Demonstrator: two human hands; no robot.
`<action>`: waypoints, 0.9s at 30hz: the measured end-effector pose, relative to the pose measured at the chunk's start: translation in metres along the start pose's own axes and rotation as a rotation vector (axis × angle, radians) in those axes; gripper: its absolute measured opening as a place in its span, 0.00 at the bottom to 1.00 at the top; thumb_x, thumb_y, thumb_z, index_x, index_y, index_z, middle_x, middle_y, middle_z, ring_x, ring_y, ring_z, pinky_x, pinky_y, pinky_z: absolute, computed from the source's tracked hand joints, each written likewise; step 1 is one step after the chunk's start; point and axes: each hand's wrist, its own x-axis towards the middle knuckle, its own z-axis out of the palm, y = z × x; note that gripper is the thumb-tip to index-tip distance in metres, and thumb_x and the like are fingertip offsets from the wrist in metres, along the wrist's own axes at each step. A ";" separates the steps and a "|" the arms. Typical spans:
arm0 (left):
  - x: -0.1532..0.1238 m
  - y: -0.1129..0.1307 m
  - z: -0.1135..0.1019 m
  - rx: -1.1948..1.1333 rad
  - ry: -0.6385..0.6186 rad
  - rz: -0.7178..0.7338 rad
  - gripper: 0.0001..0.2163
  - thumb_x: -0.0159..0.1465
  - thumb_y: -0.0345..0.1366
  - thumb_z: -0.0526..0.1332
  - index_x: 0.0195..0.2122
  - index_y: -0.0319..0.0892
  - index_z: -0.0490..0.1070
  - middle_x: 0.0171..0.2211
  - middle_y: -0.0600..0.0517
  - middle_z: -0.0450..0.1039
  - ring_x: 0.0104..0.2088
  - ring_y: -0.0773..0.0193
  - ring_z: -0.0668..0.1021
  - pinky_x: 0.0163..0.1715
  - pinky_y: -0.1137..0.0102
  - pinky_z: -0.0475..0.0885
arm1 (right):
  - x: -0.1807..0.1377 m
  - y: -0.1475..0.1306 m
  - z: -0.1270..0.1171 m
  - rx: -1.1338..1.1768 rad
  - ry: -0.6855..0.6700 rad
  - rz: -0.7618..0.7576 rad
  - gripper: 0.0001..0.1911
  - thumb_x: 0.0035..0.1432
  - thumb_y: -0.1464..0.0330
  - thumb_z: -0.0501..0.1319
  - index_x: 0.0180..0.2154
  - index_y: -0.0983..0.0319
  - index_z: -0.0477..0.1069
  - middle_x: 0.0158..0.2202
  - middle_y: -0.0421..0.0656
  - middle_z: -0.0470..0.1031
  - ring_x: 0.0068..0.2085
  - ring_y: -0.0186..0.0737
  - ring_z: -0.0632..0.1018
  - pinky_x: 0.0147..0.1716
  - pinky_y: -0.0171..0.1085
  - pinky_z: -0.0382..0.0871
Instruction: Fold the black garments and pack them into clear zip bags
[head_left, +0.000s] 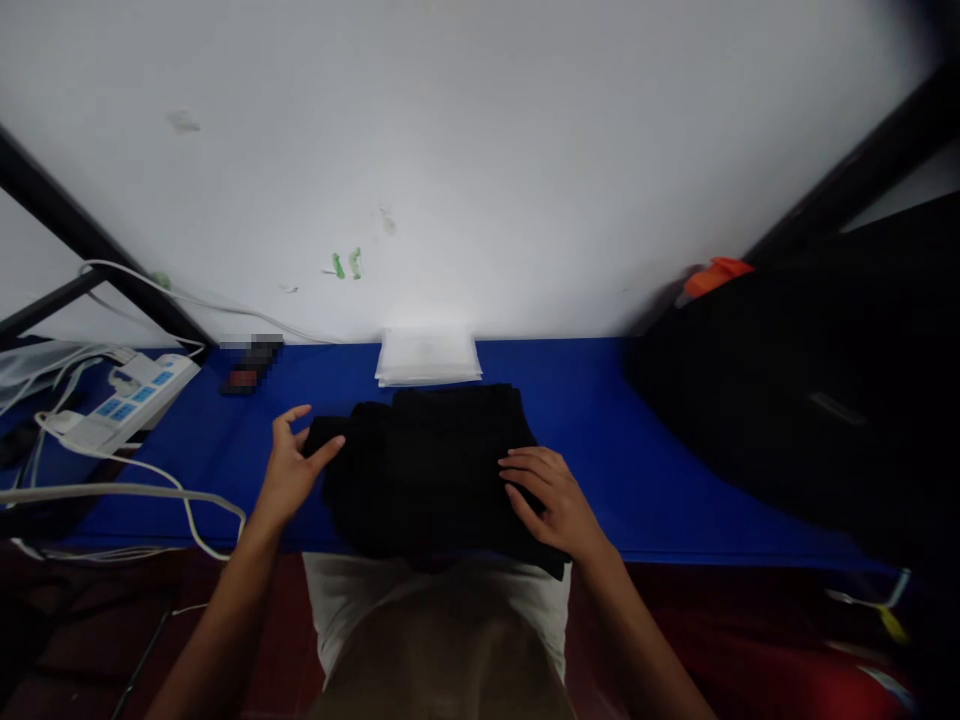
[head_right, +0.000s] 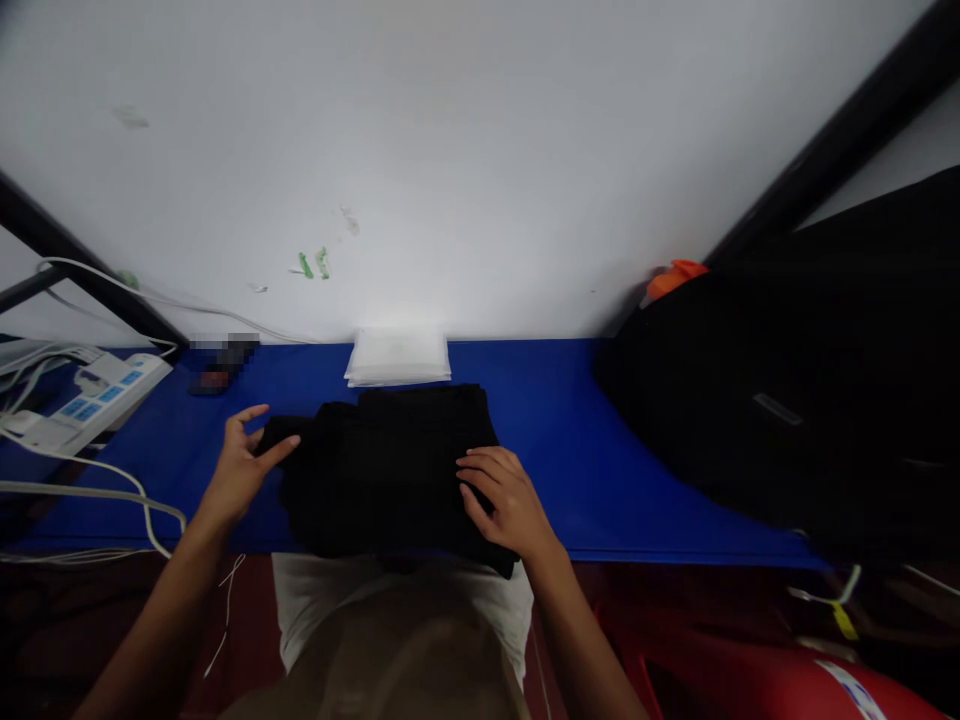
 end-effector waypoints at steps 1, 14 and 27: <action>0.005 0.002 0.003 -0.094 0.062 -0.018 0.35 0.47 0.38 0.73 0.54 0.47 0.58 0.36 0.54 0.75 0.35 0.63 0.80 0.38 0.68 0.73 | 0.001 0.000 0.000 0.011 -0.009 -0.014 0.11 0.59 0.74 0.59 0.44 0.58 0.72 0.42 0.46 0.79 0.49 0.49 0.76 0.48 0.53 0.70; -0.020 0.012 0.084 0.607 -0.428 0.653 0.11 0.62 0.39 0.64 0.45 0.46 0.72 0.44 0.50 0.77 0.48 0.56 0.77 0.61 0.50 0.58 | 0.001 -0.003 -0.001 0.048 -0.094 0.032 0.10 0.61 0.71 0.58 0.44 0.58 0.74 0.42 0.46 0.79 0.49 0.50 0.77 0.47 0.53 0.72; -0.034 -0.020 0.058 0.658 -0.051 0.545 0.28 0.60 0.45 0.63 0.59 0.42 0.58 0.61 0.38 0.54 0.62 0.44 0.62 0.58 0.46 0.62 | 0.000 0.001 0.001 0.096 -0.073 0.057 0.10 0.61 0.72 0.59 0.44 0.58 0.73 0.42 0.45 0.79 0.49 0.47 0.77 0.47 0.50 0.73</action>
